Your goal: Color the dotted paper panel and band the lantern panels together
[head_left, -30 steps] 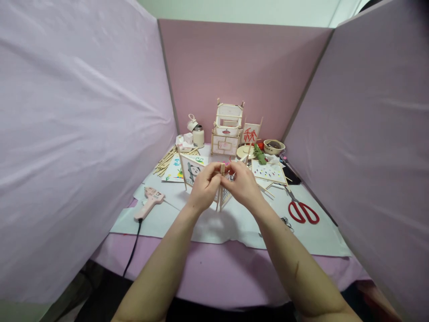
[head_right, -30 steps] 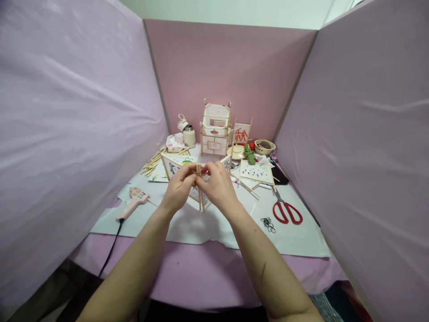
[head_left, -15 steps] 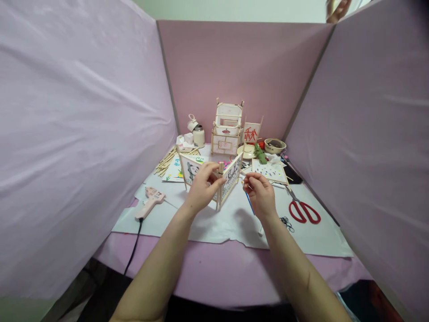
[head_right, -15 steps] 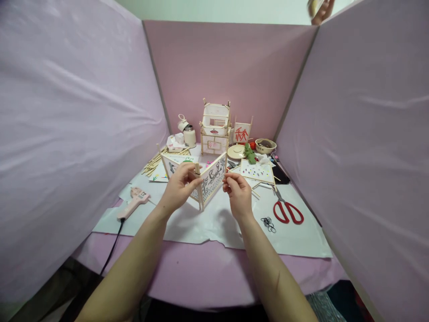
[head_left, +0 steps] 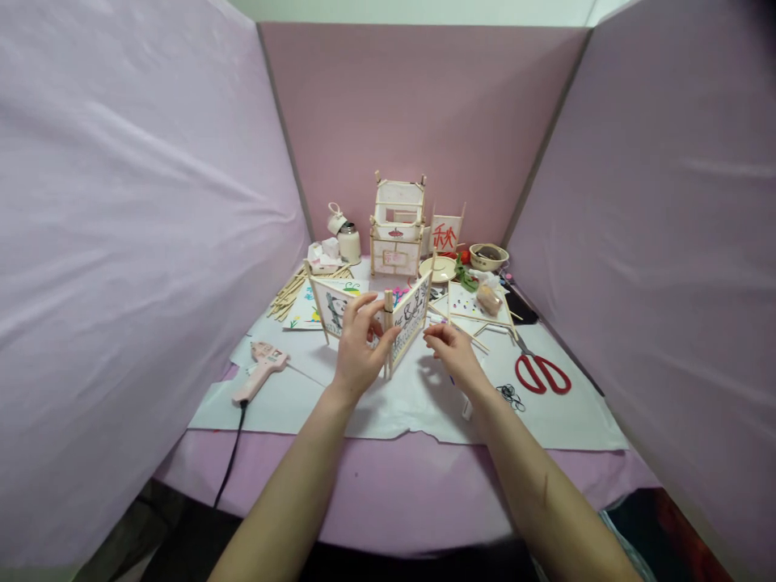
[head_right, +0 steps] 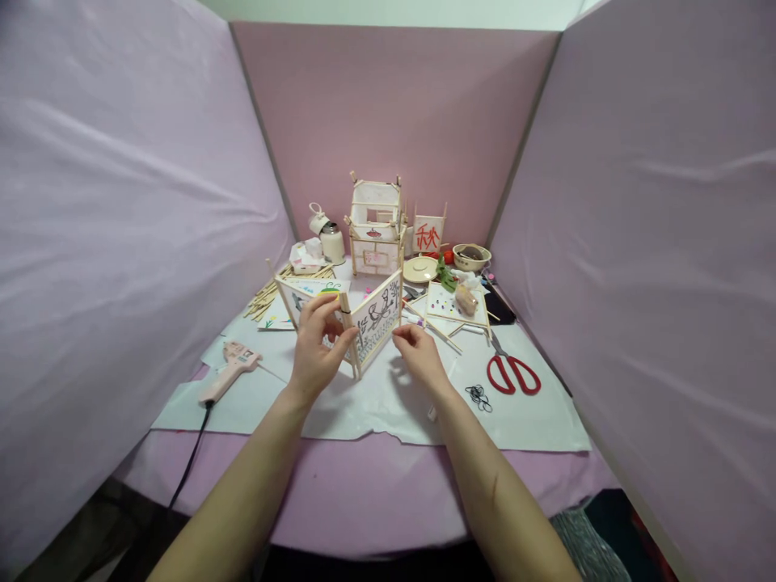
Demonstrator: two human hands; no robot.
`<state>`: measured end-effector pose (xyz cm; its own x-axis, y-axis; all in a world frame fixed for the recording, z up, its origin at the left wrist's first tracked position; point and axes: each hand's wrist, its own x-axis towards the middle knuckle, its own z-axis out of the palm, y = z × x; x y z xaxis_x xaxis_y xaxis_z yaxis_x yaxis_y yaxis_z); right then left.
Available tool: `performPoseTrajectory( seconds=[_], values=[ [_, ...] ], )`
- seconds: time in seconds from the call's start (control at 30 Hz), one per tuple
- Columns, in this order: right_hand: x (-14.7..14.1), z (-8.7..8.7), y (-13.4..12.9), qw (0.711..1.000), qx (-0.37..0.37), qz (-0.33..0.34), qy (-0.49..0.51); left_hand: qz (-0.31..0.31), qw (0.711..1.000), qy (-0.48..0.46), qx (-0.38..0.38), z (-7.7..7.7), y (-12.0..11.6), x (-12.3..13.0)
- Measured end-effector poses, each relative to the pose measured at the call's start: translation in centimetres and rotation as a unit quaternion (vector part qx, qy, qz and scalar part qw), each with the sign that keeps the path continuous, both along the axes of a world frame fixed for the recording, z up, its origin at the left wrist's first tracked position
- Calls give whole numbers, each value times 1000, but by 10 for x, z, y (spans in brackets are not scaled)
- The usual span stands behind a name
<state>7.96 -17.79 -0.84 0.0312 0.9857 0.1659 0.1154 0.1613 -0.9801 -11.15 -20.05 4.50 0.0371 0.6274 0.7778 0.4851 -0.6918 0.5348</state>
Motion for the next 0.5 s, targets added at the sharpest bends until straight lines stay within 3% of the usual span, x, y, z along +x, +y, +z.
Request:
performPoseTrajectory(
  seconds=[0.1, 0.17, 0.27, 0.37, 0.43, 0.5],
  values=[
    [10, 7, -6, 994, -8, 73, -76, 21, 1000, 0, -1, 2, 1, 2],
    [24, 11, -7, 988, 12, 80, -135, 27, 1000, -3, -1, 3, 1, 3],
    [56, 10, 2, 967, 63, -29, -243, 25, 1000, -11, 2, 3, 2, 4],
    [95, 2, 26, 926, 87, -167, -329, 26, 1000, -11, 7, 1, 3, 5],
    [118, -3, 45, 900, 76, -202, -378, 26, 1000, -11, 11, 1, 3, 5],
    [133, -8, 63, 886, 49, -195, -418, 26, 1000, -13, 13, 0, 3, 5]
  ],
)
